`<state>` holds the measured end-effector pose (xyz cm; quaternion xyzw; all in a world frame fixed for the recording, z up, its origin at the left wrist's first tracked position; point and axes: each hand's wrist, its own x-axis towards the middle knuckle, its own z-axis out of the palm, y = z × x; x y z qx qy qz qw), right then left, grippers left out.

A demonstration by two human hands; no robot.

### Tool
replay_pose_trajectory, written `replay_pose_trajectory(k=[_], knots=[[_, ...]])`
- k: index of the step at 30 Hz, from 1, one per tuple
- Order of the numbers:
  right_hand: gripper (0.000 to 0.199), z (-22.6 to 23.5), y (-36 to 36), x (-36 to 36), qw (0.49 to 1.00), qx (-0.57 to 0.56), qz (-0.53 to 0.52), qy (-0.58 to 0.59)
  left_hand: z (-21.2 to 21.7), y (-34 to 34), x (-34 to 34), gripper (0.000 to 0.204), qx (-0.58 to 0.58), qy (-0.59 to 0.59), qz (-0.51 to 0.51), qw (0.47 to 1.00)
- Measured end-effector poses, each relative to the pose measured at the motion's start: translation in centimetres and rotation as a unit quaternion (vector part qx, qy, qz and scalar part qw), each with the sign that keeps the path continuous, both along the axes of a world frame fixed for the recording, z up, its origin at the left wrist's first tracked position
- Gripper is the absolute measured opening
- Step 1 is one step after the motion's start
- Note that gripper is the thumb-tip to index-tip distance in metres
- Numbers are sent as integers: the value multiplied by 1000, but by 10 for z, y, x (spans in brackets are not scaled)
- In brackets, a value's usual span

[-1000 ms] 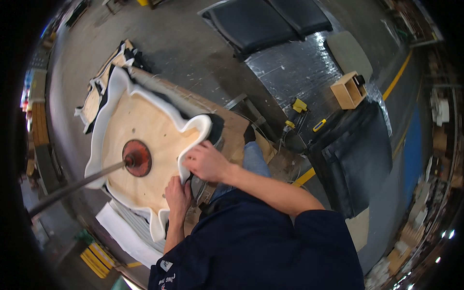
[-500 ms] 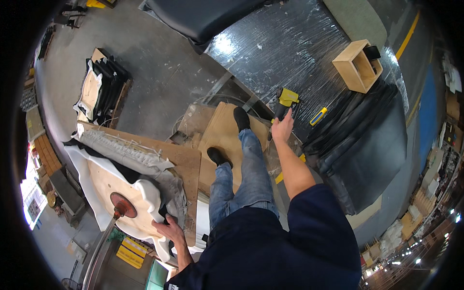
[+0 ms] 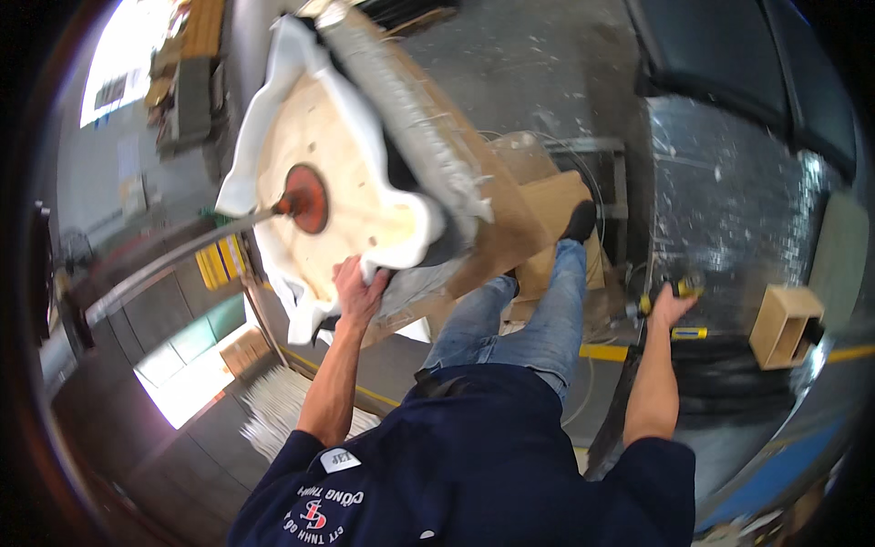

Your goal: The person uses a staple gun to attach black fabric to a cushion base, then trims excess fabric with a knife. They flip the cushion, place a white sheet on the base, and continue stapling the fabric around the edges. The person handles multiple cushion components and tools throughout the process.

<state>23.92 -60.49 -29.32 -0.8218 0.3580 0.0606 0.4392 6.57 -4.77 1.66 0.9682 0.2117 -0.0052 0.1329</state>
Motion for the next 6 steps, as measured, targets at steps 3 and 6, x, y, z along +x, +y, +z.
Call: replay_pose_trajectory(k=[3,6], knots=[[58,52,9,-12,996,80,-34,-13,11,5,-3,25,6,8,-8,1000],[54,120,29,-10,979,202,-28,27,4,13,-12,29,-5,-17,-9,1000]])
